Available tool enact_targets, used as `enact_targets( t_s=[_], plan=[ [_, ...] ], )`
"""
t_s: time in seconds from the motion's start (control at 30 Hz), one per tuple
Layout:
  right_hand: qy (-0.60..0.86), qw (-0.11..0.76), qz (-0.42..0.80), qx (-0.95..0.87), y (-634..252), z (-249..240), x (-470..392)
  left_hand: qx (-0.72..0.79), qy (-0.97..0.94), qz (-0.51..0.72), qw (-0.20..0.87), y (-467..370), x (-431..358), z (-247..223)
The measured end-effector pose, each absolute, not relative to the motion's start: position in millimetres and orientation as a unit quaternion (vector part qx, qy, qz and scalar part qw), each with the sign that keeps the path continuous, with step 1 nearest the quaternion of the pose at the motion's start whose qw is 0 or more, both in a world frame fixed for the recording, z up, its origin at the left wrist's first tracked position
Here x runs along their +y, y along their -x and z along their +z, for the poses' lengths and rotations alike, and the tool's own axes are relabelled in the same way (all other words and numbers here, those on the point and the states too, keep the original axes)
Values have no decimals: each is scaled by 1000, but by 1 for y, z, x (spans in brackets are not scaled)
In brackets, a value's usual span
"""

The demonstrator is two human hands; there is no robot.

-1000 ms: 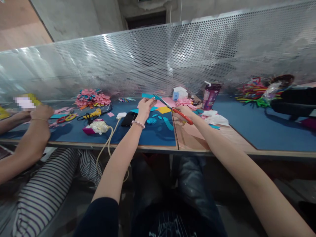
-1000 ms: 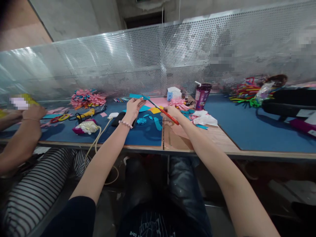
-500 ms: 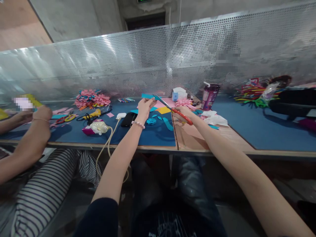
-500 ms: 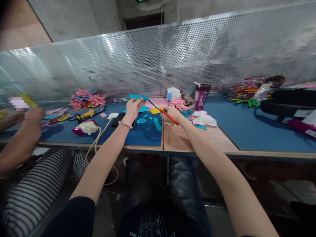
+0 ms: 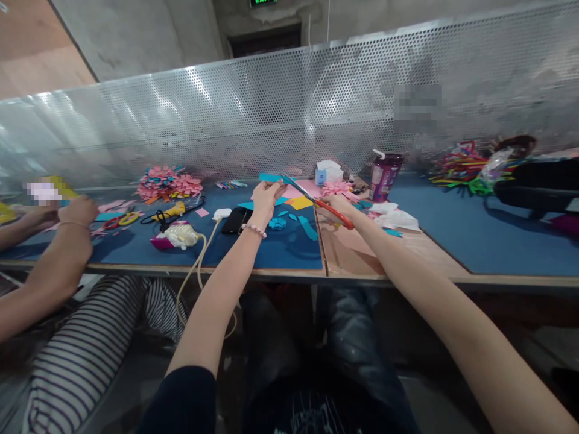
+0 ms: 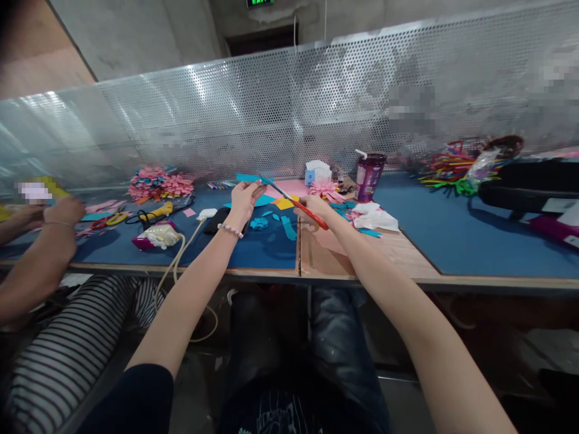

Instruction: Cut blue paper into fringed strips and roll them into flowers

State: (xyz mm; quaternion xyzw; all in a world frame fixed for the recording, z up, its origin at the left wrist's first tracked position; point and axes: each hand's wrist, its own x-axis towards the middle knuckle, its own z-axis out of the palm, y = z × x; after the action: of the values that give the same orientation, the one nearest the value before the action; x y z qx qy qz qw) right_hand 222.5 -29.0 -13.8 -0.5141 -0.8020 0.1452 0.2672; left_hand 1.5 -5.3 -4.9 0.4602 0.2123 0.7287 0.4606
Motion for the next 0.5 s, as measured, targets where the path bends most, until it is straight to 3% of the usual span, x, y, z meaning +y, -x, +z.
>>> enact_targets(
  t_s=[0.5],
  plan=[
    [517, 266, 141, -801, -222, -13, -30, 216, -470, 724, 457, -2, -9, -3]
  ],
)
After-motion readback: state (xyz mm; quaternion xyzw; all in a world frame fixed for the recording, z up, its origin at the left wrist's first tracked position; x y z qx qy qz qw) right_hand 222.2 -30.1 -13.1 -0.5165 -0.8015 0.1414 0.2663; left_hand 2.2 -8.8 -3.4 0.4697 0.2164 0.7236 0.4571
